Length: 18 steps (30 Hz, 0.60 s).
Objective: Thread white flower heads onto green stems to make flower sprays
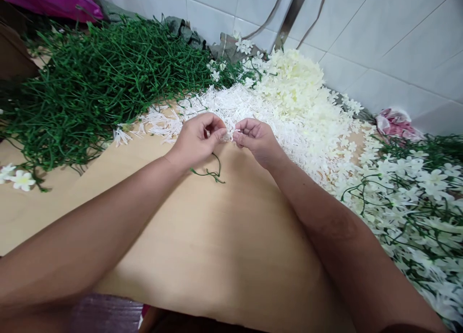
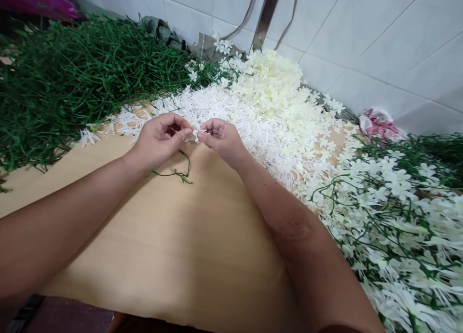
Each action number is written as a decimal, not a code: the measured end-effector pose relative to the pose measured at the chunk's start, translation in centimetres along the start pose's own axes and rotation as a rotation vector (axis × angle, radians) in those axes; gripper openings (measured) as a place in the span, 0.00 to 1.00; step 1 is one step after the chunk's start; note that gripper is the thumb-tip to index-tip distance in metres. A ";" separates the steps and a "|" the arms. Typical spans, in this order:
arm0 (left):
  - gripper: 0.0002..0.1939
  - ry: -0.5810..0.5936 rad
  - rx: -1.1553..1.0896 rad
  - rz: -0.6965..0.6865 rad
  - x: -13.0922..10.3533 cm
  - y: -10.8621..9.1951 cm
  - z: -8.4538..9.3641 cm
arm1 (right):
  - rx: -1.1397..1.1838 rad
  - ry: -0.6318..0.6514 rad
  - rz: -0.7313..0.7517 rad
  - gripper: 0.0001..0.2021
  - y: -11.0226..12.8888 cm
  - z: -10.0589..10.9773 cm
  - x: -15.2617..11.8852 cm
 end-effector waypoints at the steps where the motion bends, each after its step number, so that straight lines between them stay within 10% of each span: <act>1: 0.07 0.011 0.110 -0.061 0.3 -0.4 0.7 | 0.000 0.006 0.002 0.20 0.1 0.0 -0.1; 9: 0.18 0.503 0.751 0.083 -0.9 1.9 1.8 | -0.059 0.099 -0.142 0.15 -1.8 -2.0 -1.3; 18: 0.12 0.441 0.793 0.051 -2.3 1.3 -1.3 | 0.146 0.049 -0.383 0.12 -3.3 -1.5 -1.5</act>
Point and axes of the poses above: each hand's wrist, its own x-axis towards the middle knuckle, its own z-axis out of the back of the hand, y = z × x, the point moved 8 cm from there along x, towards the middle knuckle, and after that the axes turned 13 degrees about -y, right-handed, at the moved point
